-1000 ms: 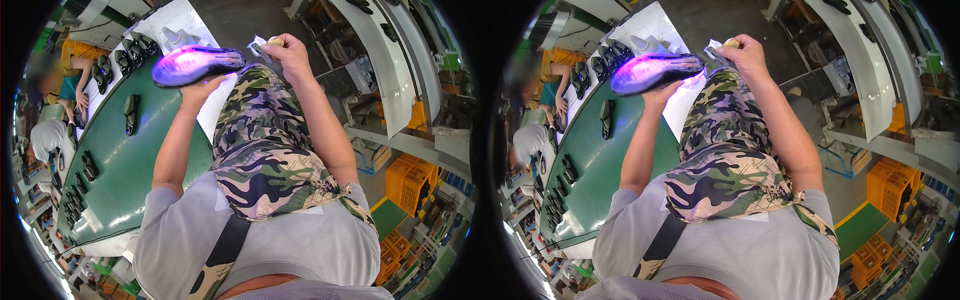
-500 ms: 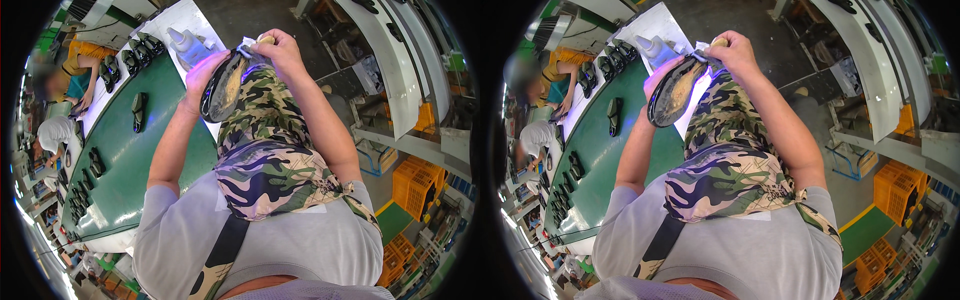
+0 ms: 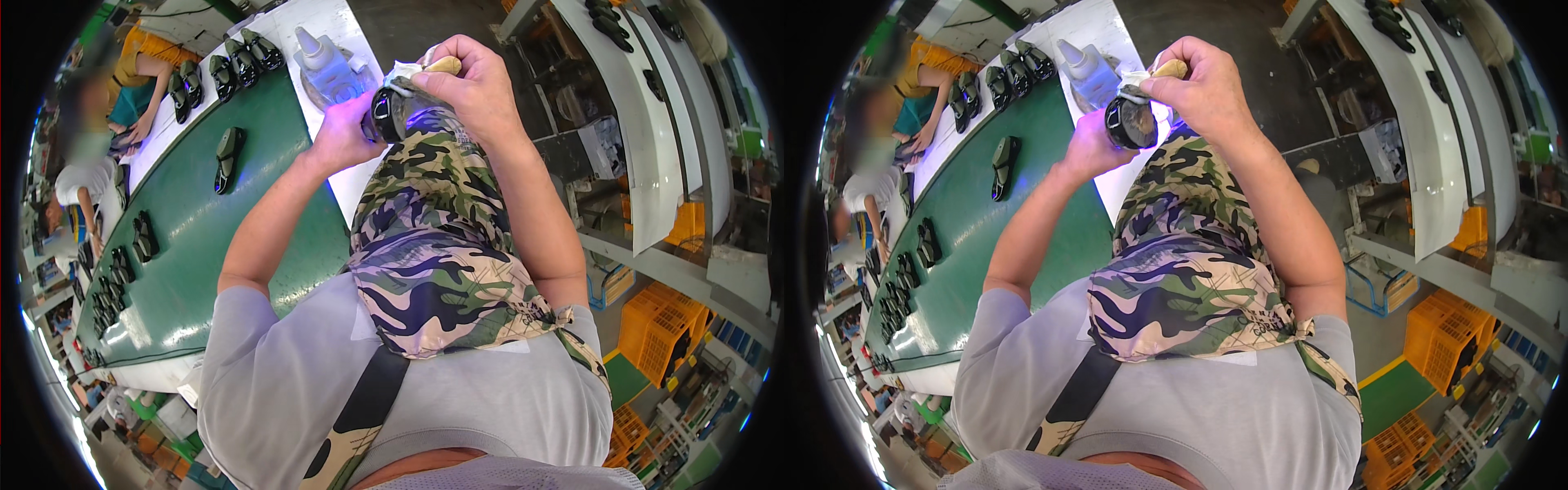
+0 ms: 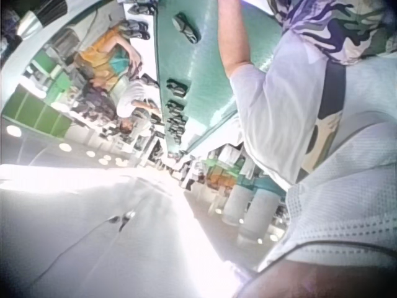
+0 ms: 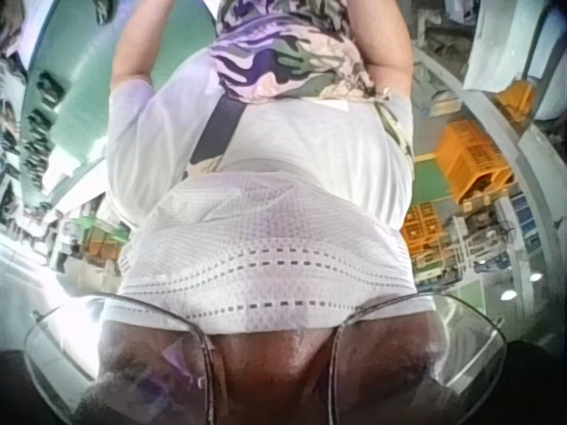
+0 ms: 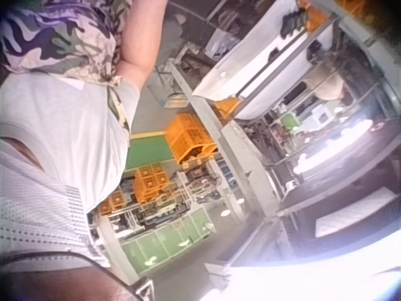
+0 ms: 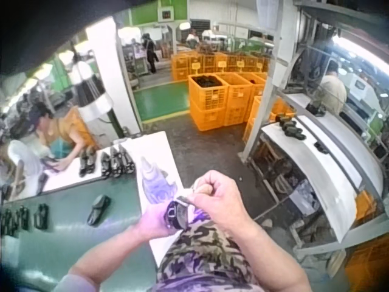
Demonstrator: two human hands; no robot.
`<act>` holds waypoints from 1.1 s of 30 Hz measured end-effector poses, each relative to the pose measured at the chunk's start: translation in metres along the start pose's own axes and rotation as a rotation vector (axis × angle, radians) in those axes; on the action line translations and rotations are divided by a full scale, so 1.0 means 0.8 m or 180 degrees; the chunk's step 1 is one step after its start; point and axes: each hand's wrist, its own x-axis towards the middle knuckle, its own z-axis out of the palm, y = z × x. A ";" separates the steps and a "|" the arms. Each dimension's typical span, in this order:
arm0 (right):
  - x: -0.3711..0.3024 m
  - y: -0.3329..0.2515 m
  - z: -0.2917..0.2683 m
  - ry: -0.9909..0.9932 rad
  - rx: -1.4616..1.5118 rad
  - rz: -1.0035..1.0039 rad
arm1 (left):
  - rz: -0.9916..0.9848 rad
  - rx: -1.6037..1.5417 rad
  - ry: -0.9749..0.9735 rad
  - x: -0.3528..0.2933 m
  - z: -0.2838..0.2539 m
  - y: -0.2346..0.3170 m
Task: The recorder is applying a liquid adhesive or cleaner to the edges and soles of black shoes using a small sponge or cloth before placing them on a shelf.
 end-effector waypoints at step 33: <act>0.045 0.062 0.046 -0.0673 -0.0734 -0.1167 | -0.1670 -0.4178 -0.1174 -0.024 -0.053 -0.032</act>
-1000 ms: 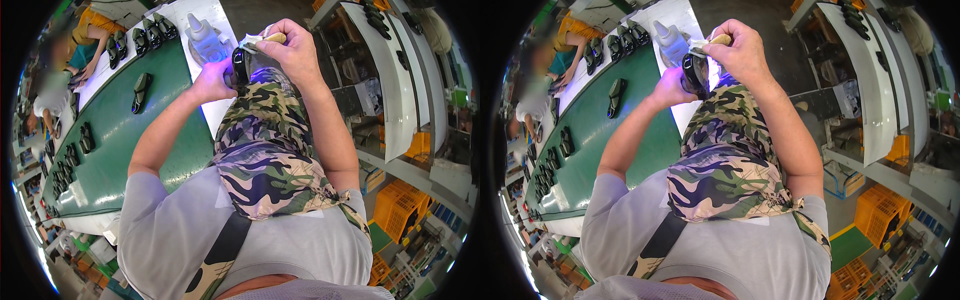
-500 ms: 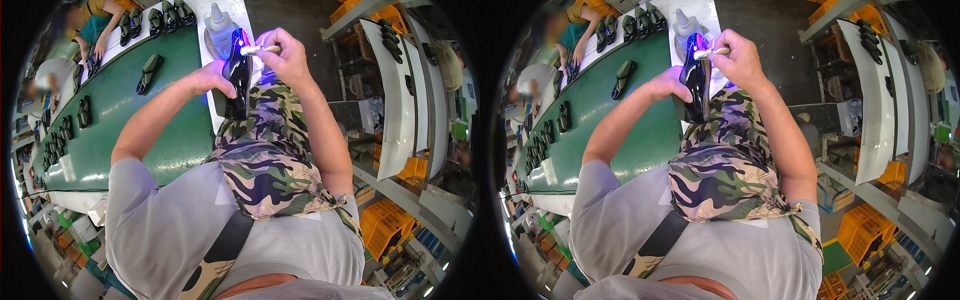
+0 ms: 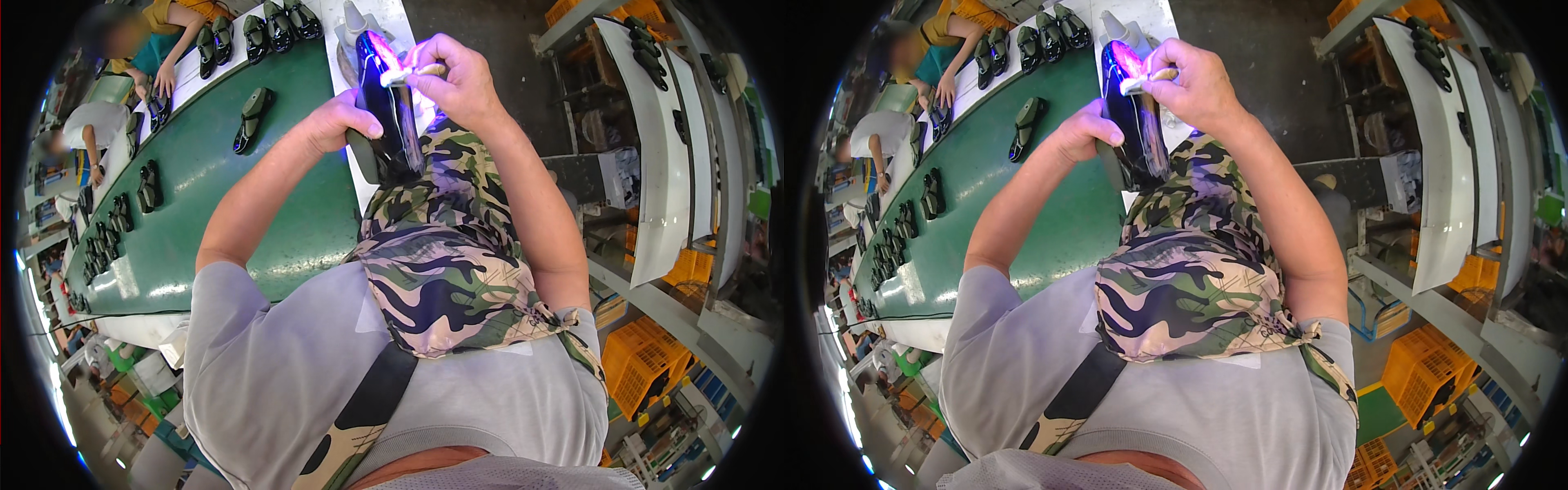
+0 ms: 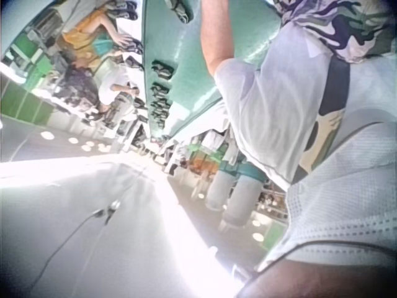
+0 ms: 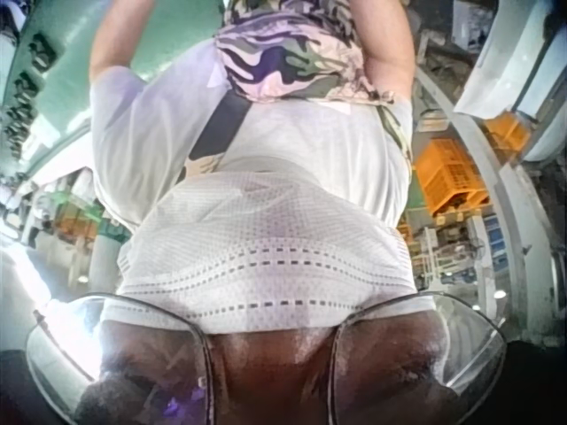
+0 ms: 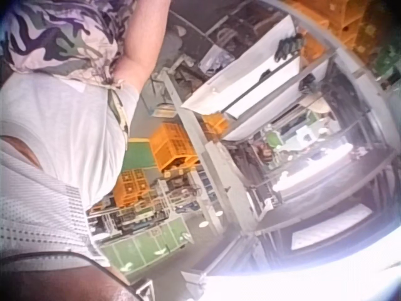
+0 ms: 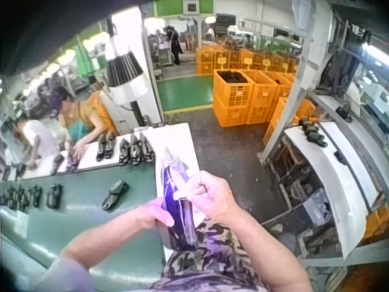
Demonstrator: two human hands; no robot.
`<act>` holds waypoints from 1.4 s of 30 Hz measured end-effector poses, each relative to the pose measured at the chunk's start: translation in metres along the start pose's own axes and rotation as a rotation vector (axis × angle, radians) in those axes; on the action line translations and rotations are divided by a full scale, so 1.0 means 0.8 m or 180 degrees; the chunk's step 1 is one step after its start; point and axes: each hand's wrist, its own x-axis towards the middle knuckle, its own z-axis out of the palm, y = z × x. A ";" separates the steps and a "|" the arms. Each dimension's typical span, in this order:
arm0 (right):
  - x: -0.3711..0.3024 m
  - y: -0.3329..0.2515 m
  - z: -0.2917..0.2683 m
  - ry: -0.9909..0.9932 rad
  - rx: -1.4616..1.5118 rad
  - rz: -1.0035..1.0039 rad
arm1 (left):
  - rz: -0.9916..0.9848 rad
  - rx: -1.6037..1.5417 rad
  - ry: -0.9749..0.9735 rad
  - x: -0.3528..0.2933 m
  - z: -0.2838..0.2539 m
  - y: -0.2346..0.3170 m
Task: The recorder is applying a liquid adhesive or cleaner to the edges and soles of black shoes using a small sponge or cloth before placing them on a shelf.
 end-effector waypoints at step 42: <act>-0.119 0.039 -0.038 0.1780 0.1671 0.1535 | 0.1909 -0.0226 0.1070 0.050 0.024 -0.061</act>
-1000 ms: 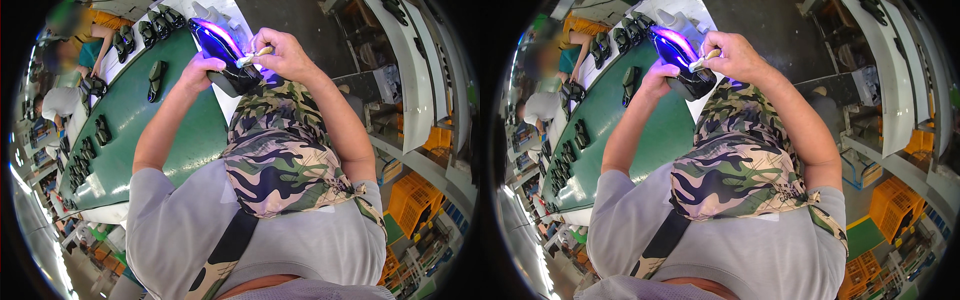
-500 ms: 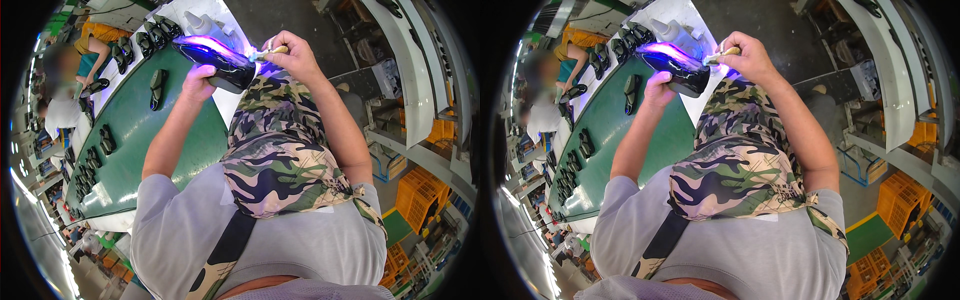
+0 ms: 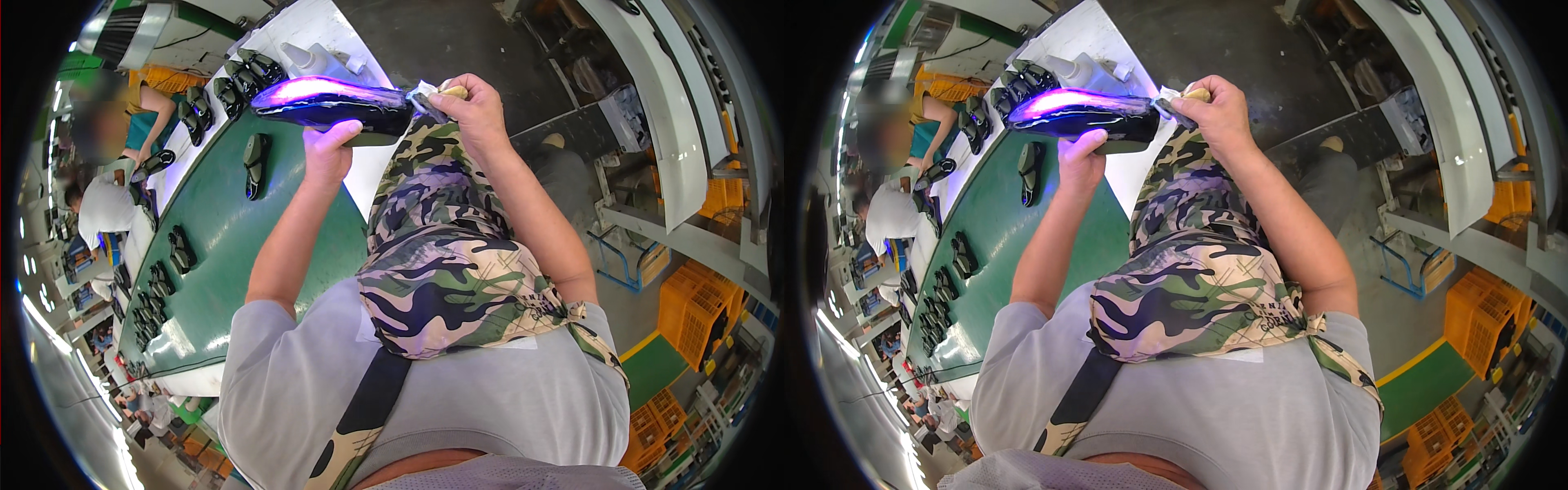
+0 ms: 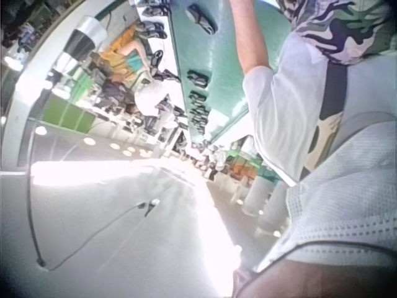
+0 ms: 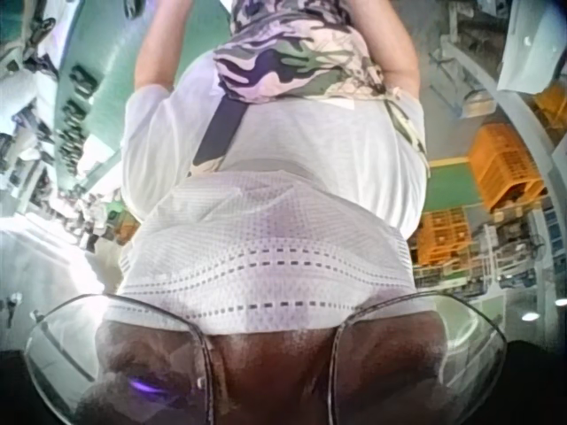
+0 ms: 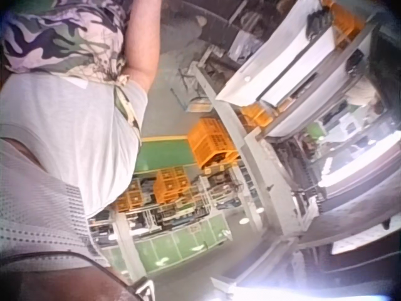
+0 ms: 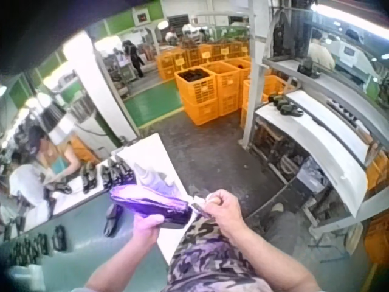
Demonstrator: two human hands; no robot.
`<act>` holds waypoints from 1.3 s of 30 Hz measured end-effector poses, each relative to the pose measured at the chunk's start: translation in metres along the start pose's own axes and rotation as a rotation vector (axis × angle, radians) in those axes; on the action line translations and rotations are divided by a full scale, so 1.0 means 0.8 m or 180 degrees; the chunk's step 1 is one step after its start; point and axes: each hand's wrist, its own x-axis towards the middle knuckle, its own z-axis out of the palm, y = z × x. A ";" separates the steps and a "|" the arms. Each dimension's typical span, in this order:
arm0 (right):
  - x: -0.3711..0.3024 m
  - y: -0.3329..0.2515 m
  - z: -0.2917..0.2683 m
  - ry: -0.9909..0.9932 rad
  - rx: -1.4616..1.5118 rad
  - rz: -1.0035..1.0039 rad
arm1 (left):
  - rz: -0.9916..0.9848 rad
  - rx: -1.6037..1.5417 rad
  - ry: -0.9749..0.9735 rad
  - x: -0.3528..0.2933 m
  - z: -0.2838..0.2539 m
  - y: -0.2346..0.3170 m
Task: The recorder is applying a liquid adhesive or cleaner to the edges and soles of black shoes using a small sponge or cloth before placing them on a shelf.
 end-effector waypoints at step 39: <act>0.005 0.141 -0.312 0.2134 0.1730 0.0344 | 0.1343 0.3736 -0.1697 0.322 0.808 0.097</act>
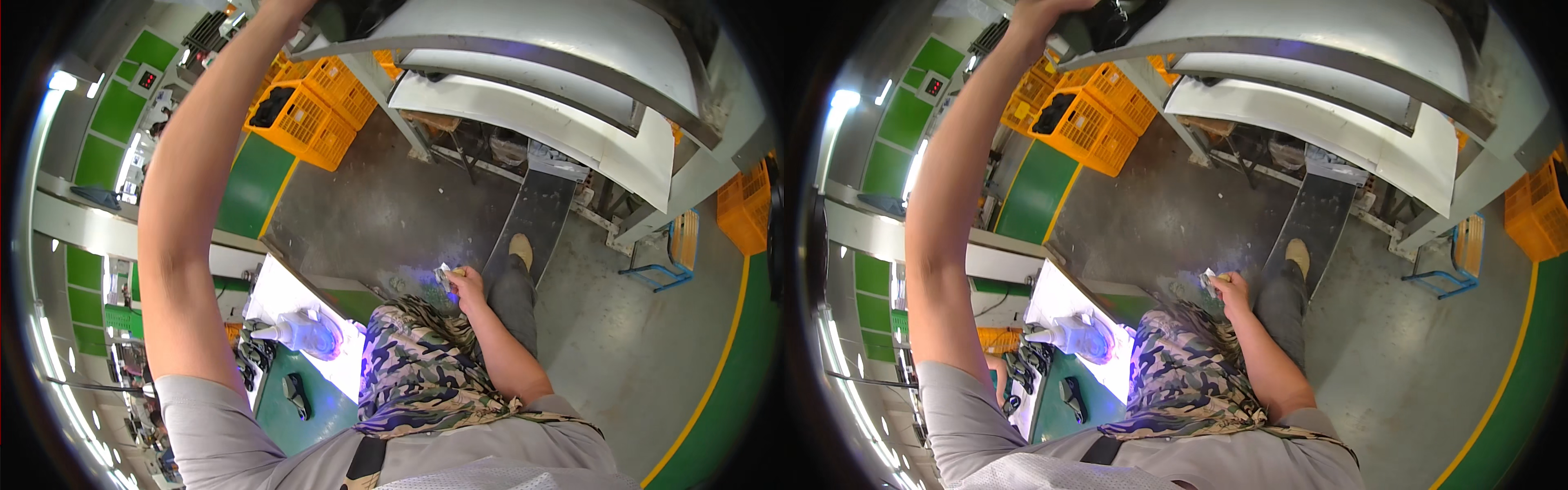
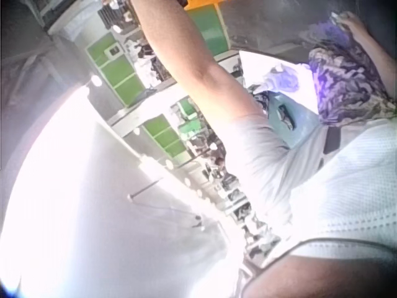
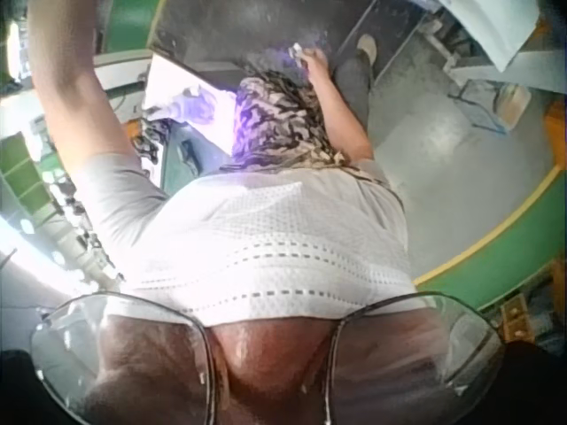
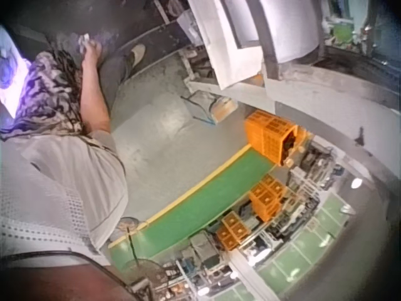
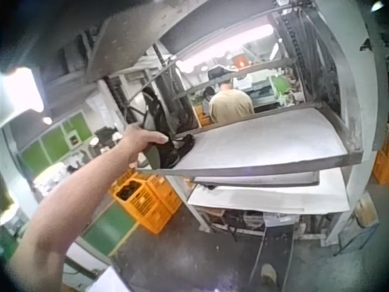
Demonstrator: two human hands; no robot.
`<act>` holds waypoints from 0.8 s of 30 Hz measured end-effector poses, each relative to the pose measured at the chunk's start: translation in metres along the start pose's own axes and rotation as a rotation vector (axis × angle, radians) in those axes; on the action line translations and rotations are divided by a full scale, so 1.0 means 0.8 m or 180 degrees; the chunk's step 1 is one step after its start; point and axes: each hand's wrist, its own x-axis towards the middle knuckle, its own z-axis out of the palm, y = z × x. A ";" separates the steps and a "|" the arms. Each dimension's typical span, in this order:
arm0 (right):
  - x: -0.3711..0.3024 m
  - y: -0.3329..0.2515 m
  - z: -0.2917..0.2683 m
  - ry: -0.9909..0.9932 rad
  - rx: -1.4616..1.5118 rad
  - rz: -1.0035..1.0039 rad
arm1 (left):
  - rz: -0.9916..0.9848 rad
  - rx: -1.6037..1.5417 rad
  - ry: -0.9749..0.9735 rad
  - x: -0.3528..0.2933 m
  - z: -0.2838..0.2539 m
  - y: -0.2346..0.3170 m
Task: The recorder is applying a liquid adhesive or cleaner to the edges and soles of black shoes using a small sponge or cloth before placing them on a shelf.
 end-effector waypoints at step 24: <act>0.036 0.009 -0.049 -0.0108 -0.0833 0.0668 | -0.3240 0.0616 0.1483 -0.902 -0.120 -0.639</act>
